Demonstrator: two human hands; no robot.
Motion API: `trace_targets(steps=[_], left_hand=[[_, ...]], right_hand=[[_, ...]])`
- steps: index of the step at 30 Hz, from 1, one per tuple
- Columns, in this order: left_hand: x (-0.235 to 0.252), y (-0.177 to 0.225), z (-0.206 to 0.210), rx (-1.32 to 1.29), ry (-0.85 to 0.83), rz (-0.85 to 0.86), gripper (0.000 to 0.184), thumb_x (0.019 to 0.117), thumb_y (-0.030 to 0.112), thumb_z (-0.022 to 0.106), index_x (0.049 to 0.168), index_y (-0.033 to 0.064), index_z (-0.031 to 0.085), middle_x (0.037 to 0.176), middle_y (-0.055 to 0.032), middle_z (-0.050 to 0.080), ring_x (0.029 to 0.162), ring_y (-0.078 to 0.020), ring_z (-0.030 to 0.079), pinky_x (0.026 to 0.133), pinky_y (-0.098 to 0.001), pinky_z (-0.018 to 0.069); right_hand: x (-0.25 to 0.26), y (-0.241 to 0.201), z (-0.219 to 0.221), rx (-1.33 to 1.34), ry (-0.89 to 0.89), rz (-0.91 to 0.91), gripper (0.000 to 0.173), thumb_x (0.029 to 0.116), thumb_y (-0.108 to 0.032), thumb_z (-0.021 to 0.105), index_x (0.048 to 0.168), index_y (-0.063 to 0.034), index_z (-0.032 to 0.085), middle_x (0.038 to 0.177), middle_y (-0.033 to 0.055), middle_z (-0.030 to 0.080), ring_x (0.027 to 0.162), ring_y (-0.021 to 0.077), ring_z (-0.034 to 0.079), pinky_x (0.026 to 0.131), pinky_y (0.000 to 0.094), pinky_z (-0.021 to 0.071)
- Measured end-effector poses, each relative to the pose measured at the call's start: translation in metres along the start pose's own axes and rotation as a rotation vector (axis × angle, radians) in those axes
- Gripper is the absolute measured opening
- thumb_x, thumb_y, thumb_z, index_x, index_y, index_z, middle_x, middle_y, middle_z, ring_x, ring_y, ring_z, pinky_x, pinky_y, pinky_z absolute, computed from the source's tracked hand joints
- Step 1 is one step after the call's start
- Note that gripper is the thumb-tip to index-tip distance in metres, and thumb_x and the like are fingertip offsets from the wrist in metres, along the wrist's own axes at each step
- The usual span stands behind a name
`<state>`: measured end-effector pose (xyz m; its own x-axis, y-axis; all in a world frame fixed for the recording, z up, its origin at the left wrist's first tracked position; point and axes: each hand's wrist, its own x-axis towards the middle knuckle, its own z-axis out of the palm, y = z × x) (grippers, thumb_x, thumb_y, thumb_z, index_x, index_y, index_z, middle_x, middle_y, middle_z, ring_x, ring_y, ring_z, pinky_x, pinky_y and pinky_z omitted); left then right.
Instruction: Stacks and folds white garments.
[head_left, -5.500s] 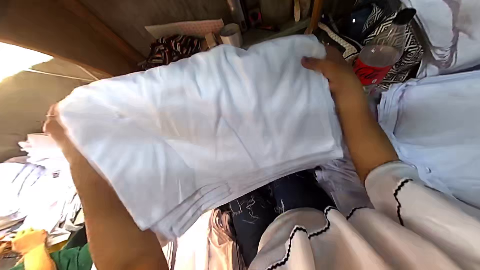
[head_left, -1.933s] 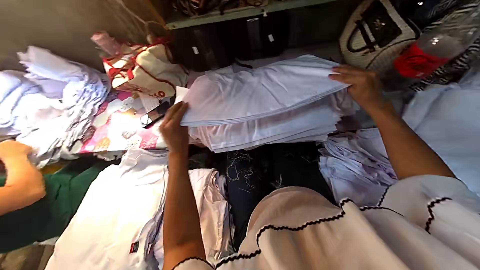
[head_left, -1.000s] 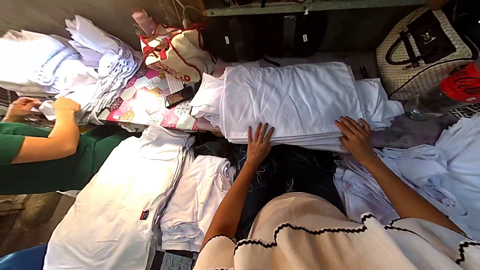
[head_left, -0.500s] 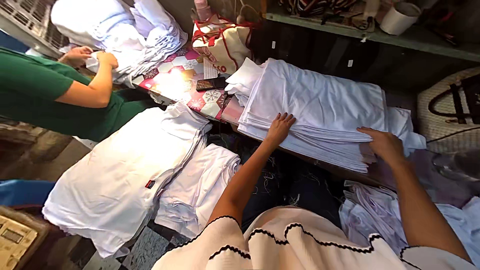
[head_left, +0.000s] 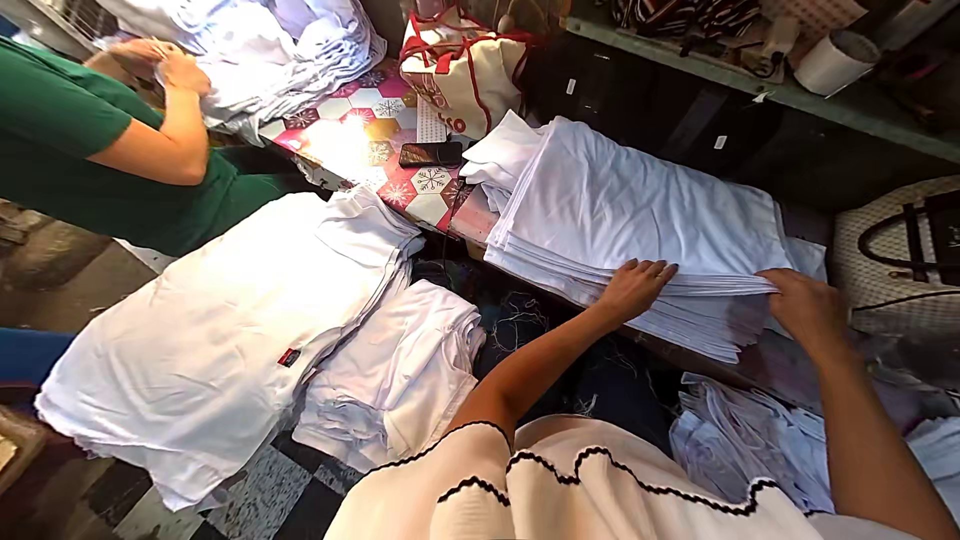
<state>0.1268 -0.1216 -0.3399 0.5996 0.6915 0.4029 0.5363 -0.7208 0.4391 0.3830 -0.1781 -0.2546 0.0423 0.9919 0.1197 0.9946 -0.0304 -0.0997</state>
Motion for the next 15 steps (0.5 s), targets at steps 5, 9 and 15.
trace_targets(steps=[5,9,15], left_hand=[[-0.041,-0.085,-0.020,0.254,0.258,-0.158,0.043,0.0888,-0.009,0.062,0.128,0.0071,0.071,0.132,-0.0137,0.069,0.126,-0.0343,0.062,0.109,-0.0545,0.0441],[-0.099,-0.182,-0.077,0.311,0.380,-0.383,0.044,0.0920,-0.003,0.062,0.130,0.0168,0.072,0.145,-0.0107,0.061,0.137,-0.0427,0.051,0.109,-0.0649,0.0374],[-0.063,-0.180,-0.152,0.063,0.401,-0.171,0.028,0.0948,-0.009,0.054,0.109,-0.0015,0.077,0.124,-0.0230,0.070,0.119,-0.0410,0.066,0.106,-0.0547,0.0487]], right_hand=[[-0.011,0.005,-0.013,0.099,0.267,0.026,0.029,0.0970,0.005,0.049,0.114,0.0036,0.073,0.115,0.0308,0.070,0.106,0.0536,0.066,0.090,0.0711,0.0467],[-0.015,0.002,0.025,0.147,0.057,0.064,0.029,0.0945,0.004,0.058,0.121,0.0057,0.070,0.124,0.0317,0.066,0.121,0.0507,0.060,0.103,0.0670,0.0435],[-0.004,0.030,0.028,0.147,0.279,-0.033,0.039,0.0839,0.010,0.069,0.116,-0.0100,0.078,0.110,0.0242,0.070,0.106,0.0456,0.066,0.092,0.0653,0.0491]])
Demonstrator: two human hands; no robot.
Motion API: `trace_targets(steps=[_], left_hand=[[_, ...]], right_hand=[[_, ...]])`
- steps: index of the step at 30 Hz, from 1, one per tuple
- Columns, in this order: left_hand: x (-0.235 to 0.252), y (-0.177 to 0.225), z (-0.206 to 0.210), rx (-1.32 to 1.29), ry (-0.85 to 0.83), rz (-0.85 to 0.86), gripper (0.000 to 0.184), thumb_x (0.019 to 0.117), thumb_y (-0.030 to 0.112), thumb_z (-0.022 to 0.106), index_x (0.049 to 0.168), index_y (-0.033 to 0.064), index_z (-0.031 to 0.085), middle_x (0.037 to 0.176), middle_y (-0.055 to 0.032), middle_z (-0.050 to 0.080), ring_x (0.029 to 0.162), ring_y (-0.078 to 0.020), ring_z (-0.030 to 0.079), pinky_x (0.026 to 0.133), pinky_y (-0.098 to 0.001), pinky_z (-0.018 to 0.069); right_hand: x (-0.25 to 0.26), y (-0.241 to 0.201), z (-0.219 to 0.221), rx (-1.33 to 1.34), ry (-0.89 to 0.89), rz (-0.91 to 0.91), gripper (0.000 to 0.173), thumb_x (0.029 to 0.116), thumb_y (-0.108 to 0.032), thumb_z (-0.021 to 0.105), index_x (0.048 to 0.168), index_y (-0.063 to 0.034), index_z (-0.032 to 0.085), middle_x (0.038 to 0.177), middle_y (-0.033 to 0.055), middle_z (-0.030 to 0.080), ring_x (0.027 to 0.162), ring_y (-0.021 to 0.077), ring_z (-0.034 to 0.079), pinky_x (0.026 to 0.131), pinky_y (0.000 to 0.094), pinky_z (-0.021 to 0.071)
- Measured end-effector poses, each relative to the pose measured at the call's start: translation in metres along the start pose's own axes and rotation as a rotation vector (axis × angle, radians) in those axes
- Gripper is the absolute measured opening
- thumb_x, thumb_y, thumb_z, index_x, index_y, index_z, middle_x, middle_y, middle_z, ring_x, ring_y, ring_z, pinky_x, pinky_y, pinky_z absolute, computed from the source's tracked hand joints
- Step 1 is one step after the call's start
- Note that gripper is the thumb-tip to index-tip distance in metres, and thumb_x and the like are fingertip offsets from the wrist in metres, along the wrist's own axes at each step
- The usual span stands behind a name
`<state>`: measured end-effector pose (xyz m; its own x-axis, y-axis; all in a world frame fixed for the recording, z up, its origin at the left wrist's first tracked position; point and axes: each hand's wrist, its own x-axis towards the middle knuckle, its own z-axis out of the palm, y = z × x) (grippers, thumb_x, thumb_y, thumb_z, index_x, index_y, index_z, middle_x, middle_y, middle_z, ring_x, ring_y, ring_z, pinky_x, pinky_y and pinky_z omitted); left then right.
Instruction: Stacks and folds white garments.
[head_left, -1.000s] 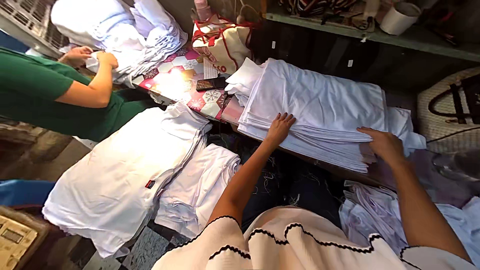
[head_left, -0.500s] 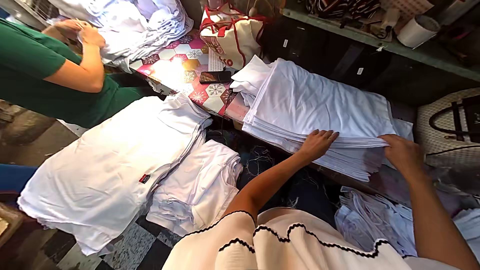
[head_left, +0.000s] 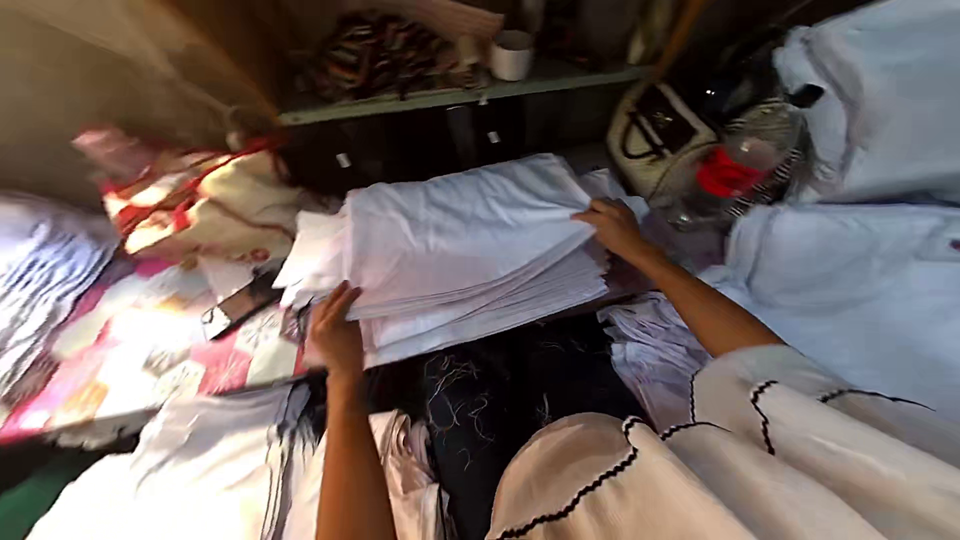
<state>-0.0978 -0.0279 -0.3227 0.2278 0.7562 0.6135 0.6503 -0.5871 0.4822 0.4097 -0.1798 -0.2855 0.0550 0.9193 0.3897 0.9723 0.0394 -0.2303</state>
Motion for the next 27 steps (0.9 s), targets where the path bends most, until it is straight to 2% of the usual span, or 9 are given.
trace_targets(steps=[4,6,9,12,14,16,18,21,27], left_hand=[[0.003,-0.001,-0.025,-0.019,0.114,0.010,0.026,0.0949,-0.008,0.047,0.089,-0.0130,0.072,0.109,-0.0305,0.072,0.110,-0.0456,0.068,0.103,-0.0533,0.0487],[-0.020,-0.001,-0.023,0.085,0.074,-0.185,0.030,0.0984,-0.005,0.043,0.094,-0.0143,0.071,0.112,-0.0316,0.070,0.113,-0.0464,0.065,0.104,-0.0554,0.0459],[-0.041,0.035,-0.002,0.116,0.028,-0.248,0.028,0.0983,-0.004,0.047,0.105,-0.0099,0.073,0.128,-0.0319,0.064,0.127,-0.0475,0.058,0.111,-0.0549,0.0422],[-0.040,0.119,0.055,-0.109,-0.083,0.013,0.027,0.0949,-0.002,0.054,0.113,-0.0115,0.071,0.126,-0.0315,0.066,0.125,-0.0468,0.060,0.111,-0.0548,0.0439],[-0.041,0.172,0.110,-0.195,-0.264,0.146,0.028,0.0974,0.006,0.059,0.120,-0.0065,0.071,0.126,-0.0240,0.069,0.126,-0.0417,0.062,0.116,-0.0572,0.0396],[-0.040,0.215,0.162,-0.146,-0.386,0.256,0.035,0.0963,0.019,0.065,0.125,0.0000,0.071,0.127,-0.0200,0.070,0.127,-0.0401,0.062,0.116,-0.0613,0.0367],[-0.038,0.238,0.193,-0.024,-0.457,0.273,0.045,0.0937,0.026,0.069,0.133,0.0029,0.066,0.129,-0.0229,0.065,0.126,-0.0422,0.059,0.113,-0.0623,0.0367],[-0.028,0.226,0.188,0.131,-0.434,0.158,0.044,0.0880,0.012,0.072,0.131,0.0021,0.066,0.127,-0.0274,0.064,0.122,-0.0473,0.059,0.105,-0.0657,0.0410],[-0.019,0.083,0.076,0.373,-0.239,-0.095,0.038,0.0800,0.011,0.074,0.114,-0.0045,0.069,0.118,-0.0335,0.063,0.115,-0.0541,0.059,0.097,-0.0708,0.0414]], right_hand=[[0.000,-0.007,-0.025,0.019,0.198,-0.122,0.040,0.0857,0.011,0.061,0.110,-0.0138,0.080,0.095,0.0202,0.069,0.095,0.0400,0.066,0.086,0.0568,0.0530],[-0.018,-0.002,-0.002,0.051,0.140,-0.119,0.040,0.0846,0.009,0.064,0.111,-0.0150,0.080,0.096,0.0195,0.069,0.096,0.0398,0.066,0.087,0.0577,0.0527],[-0.049,0.019,0.044,0.121,-0.200,-0.007,0.057,0.0809,-0.009,0.080,0.135,-0.0238,0.069,0.131,0.0203,0.062,0.128,0.0440,0.053,0.103,0.0687,0.0399],[-0.056,0.020,0.053,0.118,-0.219,0.007,0.070,0.0768,-0.014,0.083,0.143,-0.0247,0.062,0.138,0.0213,0.057,0.134,0.0445,0.048,0.098,0.0677,0.0425],[-0.054,0.018,0.057,0.079,-0.165,-0.017,0.067,0.0760,-0.003,0.081,0.139,-0.0201,0.065,0.133,0.0222,0.059,0.127,0.0447,0.053,0.093,0.0649,0.0460],[-0.043,0.020,0.051,0.074,-0.065,-0.035,0.045,0.0835,0.009,0.068,0.125,-0.0079,0.071,0.121,0.0242,0.065,0.115,0.0439,0.061,0.091,0.0600,0.0504],[-0.031,0.021,0.031,0.082,0.086,-0.073,0.028,0.0885,0.010,0.062,0.111,-0.0012,0.075,0.110,0.0229,0.068,0.107,0.0404,0.067,0.090,0.0536,0.0555],[-0.020,0.014,-0.003,0.156,0.238,-0.120,0.027,0.0865,0.014,0.060,0.102,-0.0001,0.077,0.105,0.0197,0.071,0.103,0.0353,0.069,0.091,0.0462,0.0575],[-0.019,0.014,0.001,0.367,0.151,0.005,0.029,0.0827,0.015,0.064,0.102,-0.0013,0.079,0.107,0.0196,0.071,0.107,0.0351,0.066,0.097,0.0487,0.0542]])
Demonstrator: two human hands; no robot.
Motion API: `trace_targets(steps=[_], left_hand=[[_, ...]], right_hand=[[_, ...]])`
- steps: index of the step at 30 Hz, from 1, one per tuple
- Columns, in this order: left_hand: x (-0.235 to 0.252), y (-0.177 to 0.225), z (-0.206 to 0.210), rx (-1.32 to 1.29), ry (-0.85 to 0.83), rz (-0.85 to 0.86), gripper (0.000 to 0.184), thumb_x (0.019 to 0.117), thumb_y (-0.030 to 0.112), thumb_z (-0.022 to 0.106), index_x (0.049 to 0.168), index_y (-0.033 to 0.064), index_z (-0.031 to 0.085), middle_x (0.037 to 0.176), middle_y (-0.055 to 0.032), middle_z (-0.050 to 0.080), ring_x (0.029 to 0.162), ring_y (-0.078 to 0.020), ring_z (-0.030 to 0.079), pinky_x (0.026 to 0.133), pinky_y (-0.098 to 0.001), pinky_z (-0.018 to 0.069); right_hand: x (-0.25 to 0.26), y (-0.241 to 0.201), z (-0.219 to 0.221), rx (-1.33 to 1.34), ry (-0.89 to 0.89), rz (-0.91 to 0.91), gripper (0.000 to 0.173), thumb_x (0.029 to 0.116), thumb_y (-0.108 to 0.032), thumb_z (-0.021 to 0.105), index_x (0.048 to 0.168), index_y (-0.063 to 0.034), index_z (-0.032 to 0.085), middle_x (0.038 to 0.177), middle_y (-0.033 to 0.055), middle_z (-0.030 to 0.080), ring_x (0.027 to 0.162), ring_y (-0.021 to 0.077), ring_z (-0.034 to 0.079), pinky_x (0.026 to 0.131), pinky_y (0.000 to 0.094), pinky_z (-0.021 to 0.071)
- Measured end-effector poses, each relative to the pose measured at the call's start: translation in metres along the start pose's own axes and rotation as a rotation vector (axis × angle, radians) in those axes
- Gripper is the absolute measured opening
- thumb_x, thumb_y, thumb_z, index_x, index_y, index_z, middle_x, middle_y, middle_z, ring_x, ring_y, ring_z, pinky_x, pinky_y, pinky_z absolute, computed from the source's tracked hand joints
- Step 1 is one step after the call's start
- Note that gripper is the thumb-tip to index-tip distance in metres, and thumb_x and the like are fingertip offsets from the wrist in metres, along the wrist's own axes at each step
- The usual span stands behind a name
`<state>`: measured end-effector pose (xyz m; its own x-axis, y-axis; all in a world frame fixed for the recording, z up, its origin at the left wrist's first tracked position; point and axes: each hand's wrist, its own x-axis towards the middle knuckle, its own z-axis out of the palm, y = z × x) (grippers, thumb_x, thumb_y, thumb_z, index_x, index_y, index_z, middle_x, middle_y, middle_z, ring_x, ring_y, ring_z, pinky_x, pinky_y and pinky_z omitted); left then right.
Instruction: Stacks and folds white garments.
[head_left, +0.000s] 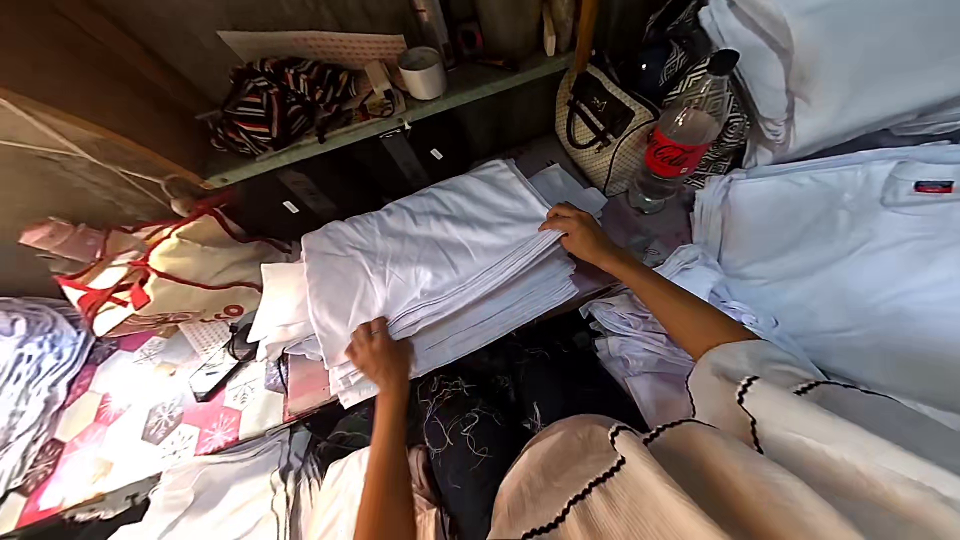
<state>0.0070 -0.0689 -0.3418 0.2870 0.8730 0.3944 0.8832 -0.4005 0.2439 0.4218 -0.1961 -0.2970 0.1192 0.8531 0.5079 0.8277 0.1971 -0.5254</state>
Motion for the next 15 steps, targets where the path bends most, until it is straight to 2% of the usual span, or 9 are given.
trace_targets(steps=[3,7,9,11,13,14,15], left_hand=[[0.012,-0.049,-0.037,0.025,-0.052,0.011,0.027,0.0862,0.003,0.067,0.111,-0.0077,0.069,0.116,-0.0365,0.063,0.115,-0.0580,0.057,0.097,-0.0746,0.0375],[0.046,-0.059,-0.095,0.020,0.113,0.087,0.024,0.0904,0.001,0.061,0.111,-0.0098,0.068,0.117,-0.0385,0.061,0.116,-0.0602,0.055,0.098,-0.0744,0.0380],[0.042,-0.066,-0.106,0.000,0.184,0.092,0.024,0.0904,0.000,0.060,0.111,-0.0115,0.067,0.117,-0.0395,0.060,0.118,-0.0606,0.054,0.099,-0.0716,0.0391],[0.020,-0.072,-0.092,-0.035,0.147,0.119,0.024,0.0904,-0.001,0.061,0.110,-0.0132,0.068,0.117,-0.0413,0.061,0.116,-0.0615,0.055,0.099,-0.0716,0.0406],[-0.013,-0.079,-0.052,-0.051,-0.023,0.123,0.024,0.0919,-0.003,0.060,0.113,-0.0104,0.069,0.120,-0.0387,0.062,0.118,-0.0588,0.056,0.101,-0.0712,0.0416],[-0.028,-0.082,-0.032,-0.067,-0.120,0.104,0.026,0.0920,-0.005,0.059,0.116,-0.0090,0.068,0.123,-0.0373,0.061,0.121,-0.0577,0.055,0.104,-0.0712,0.0395],[-0.039,-0.083,-0.016,-0.088,-0.145,0.070,0.028,0.0925,-0.006,0.055,0.118,-0.0087,0.067,0.127,-0.0367,0.060,0.125,-0.0570,0.052,0.107,-0.0699,0.0369]], right_hand=[[0.006,-0.002,-0.003,0.078,-0.031,0.007,0.031,0.0818,0.017,0.061,0.099,-0.0009,0.080,0.104,0.0217,0.070,0.104,0.0365,0.066,0.095,0.0498,0.0532],[0.022,-0.033,-0.027,0.138,0.117,-0.152,0.035,0.0818,0.018,0.054,0.093,-0.0015,0.081,0.100,0.0207,0.070,0.100,0.0315,0.067,0.091,0.0416,0.0549],[0.010,-0.041,-0.033,0.147,0.165,-0.186,0.033,0.0845,0.017,0.054,0.093,-0.0011,0.080,0.100,0.0206,0.070,0.099,0.0300,0.067,0.091,0.0403,0.0553],[-0.015,-0.030,-0.023,0.129,0.132,-0.167,0.032,0.0854,0.015,0.055,0.096,-0.0018,0.080,0.104,0.0191,0.071,0.103,0.0291,0.067,0.094,0.0414,0.0556],[-0.050,0.010,0.012,0.111,0.041,-0.139,0.034,0.0860,0.015,0.056,0.100,-0.0043,0.080,0.108,0.0180,0.070,0.109,0.0308,0.065,0.099,0.0436,0.0536],[-0.067,0.030,0.030,0.112,-0.031,-0.095,0.035,0.0870,0.015,0.056,0.104,-0.0044,0.080,0.112,0.0208,0.069,0.113,0.0346,0.064,0.103,0.0466,0.0518],[-0.080,0.042,0.041,0.107,-0.118,-0.052,0.037,0.0889,0.013,0.056,0.112,-0.0045,0.079,0.120,0.0243,0.067,0.121,0.0392,0.060,0.108,0.0501,0.0478]])
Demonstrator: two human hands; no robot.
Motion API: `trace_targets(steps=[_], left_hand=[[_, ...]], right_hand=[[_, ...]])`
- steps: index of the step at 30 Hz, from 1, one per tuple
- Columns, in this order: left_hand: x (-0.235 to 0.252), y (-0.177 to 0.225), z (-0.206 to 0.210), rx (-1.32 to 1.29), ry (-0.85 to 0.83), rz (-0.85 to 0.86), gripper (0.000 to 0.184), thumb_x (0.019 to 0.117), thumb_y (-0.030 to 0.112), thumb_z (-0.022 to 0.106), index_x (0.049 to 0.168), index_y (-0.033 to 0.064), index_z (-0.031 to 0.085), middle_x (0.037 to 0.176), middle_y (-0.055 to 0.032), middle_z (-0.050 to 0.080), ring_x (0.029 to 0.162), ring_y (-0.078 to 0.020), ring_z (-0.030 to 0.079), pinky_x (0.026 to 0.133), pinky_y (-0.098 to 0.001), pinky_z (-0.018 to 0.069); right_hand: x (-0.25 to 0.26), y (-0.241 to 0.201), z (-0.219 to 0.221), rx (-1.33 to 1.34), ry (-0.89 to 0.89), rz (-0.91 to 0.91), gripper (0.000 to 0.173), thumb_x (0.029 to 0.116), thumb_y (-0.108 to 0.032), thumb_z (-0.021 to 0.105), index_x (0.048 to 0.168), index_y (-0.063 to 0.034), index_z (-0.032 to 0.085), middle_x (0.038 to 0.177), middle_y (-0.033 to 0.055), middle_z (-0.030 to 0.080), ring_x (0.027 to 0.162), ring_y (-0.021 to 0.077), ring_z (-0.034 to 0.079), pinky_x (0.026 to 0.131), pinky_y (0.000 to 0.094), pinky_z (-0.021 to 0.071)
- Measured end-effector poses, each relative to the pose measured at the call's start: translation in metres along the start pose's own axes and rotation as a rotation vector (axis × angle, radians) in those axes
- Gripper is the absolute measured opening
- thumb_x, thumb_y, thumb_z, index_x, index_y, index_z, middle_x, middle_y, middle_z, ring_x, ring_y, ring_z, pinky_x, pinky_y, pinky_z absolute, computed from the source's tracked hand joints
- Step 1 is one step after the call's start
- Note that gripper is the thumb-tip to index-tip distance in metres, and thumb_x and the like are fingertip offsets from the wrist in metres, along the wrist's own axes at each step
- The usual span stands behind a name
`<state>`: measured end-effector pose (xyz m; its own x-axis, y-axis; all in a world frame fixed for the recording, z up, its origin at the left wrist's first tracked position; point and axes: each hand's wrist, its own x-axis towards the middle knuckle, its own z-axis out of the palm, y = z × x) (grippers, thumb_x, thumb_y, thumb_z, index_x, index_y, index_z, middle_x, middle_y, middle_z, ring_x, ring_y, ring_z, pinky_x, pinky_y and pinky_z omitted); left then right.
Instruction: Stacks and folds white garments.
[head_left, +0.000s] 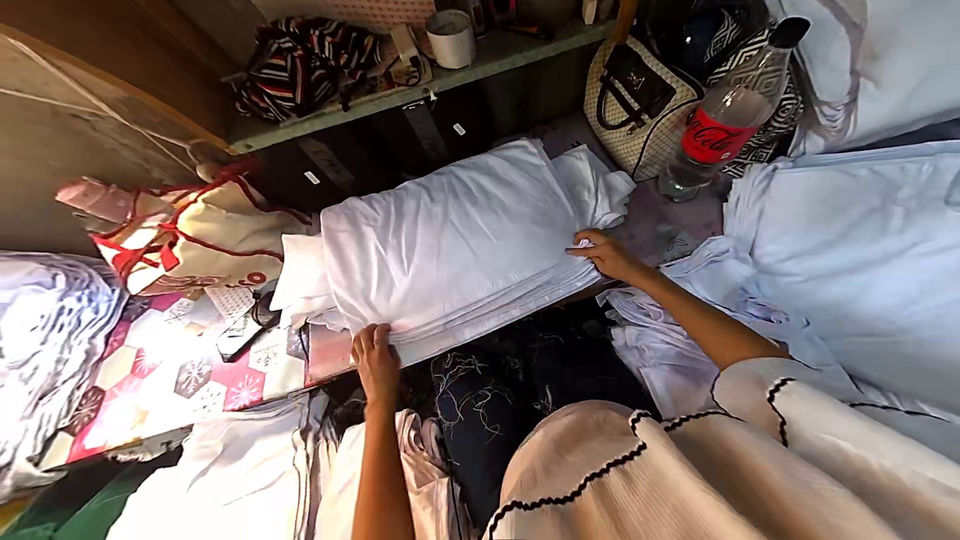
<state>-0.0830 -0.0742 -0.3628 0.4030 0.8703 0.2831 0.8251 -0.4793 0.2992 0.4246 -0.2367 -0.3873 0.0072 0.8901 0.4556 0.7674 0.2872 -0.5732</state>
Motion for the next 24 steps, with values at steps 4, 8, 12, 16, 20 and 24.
trace_targets(steps=[4,8,12,16,20,24], left_hand=[[0.002,0.046,-0.001,-0.080,0.004,0.022,0.029,0.0905,0.001,0.058,0.116,-0.0067,0.068,0.125,-0.0317,0.063,0.124,-0.0513,0.055,0.107,-0.0656,0.0394],[0.014,0.169,0.044,-0.188,-0.075,0.261,0.033,0.0955,0.020,0.065,0.123,0.0021,0.071,0.130,-0.0224,0.066,0.131,-0.0408,0.056,0.117,-0.0595,0.0352],[0.033,0.259,0.090,-0.106,-0.062,0.339,0.039,0.0968,0.019,0.064,0.135,0.0107,0.066,0.134,-0.0172,0.065,0.130,-0.0362,0.058,0.114,-0.0603,0.0375],[0.047,0.206,0.082,0.070,0.230,0.283,0.036,0.0884,-0.004,0.067,0.121,0.0106,0.072,0.110,-0.0139,0.071,0.104,-0.0320,0.068,0.091,-0.0513,0.0518],[0.021,0.089,0.061,0.140,0.335,0.116,0.035,0.0806,-0.003,0.075,0.114,0.0077,0.075,0.113,-0.0183,0.071,0.108,-0.0374,0.068,0.095,-0.0589,0.0495],[0.005,-0.003,0.041,0.193,0.348,0.011,0.031,0.0837,-0.004,0.070,0.112,0.0061,0.074,0.114,-0.0209,0.069,0.113,-0.0423,0.065,0.102,-0.0666,0.0425]], right_hand=[[0.003,-0.026,-0.001,-0.293,-0.160,0.035,0.043,0.0856,-0.017,0.073,0.129,-0.0164,0.073,0.128,0.0188,0.065,0.127,0.0393,0.057,0.111,0.0635,0.0371],[0.018,-0.041,0.036,-0.482,-0.136,-0.046,0.051,0.0861,-0.012,0.072,0.137,-0.0120,0.066,0.126,0.0211,0.066,0.125,0.0413,0.059,0.110,0.0700,0.0347],[0.045,-0.054,0.027,-0.504,-0.166,-0.012,0.038,0.0876,-0.002,0.072,0.125,-0.0011,0.068,0.122,0.0284,0.065,0.118,0.0492,0.061,0.100,0.0689,0.0440],[0.071,-0.081,-0.015,-0.581,0.032,-0.072,0.022,0.0893,0.001,0.064,0.110,0.0039,0.071,0.112,0.0319,0.066,0.106,0.0547,0.062,0.086,0.0697,0.0468],[0.062,-0.076,-0.011,-0.550,-0.006,-0.083,0.033,0.0816,-0.005,0.071,0.113,0.0031,0.070,0.116,0.0327,0.065,0.111,0.0562,0.059,0.094,0.0733,0.0392],[0.032,-0.050,0.033,-0.587,-0.145,-0.053,0.048,0.0821,-0.017,0.072,0.126,0.0006,0.065,0.127,0.0315,0.062,0.123,0.0543,0.055,0.101,0.0728,0.0373]])
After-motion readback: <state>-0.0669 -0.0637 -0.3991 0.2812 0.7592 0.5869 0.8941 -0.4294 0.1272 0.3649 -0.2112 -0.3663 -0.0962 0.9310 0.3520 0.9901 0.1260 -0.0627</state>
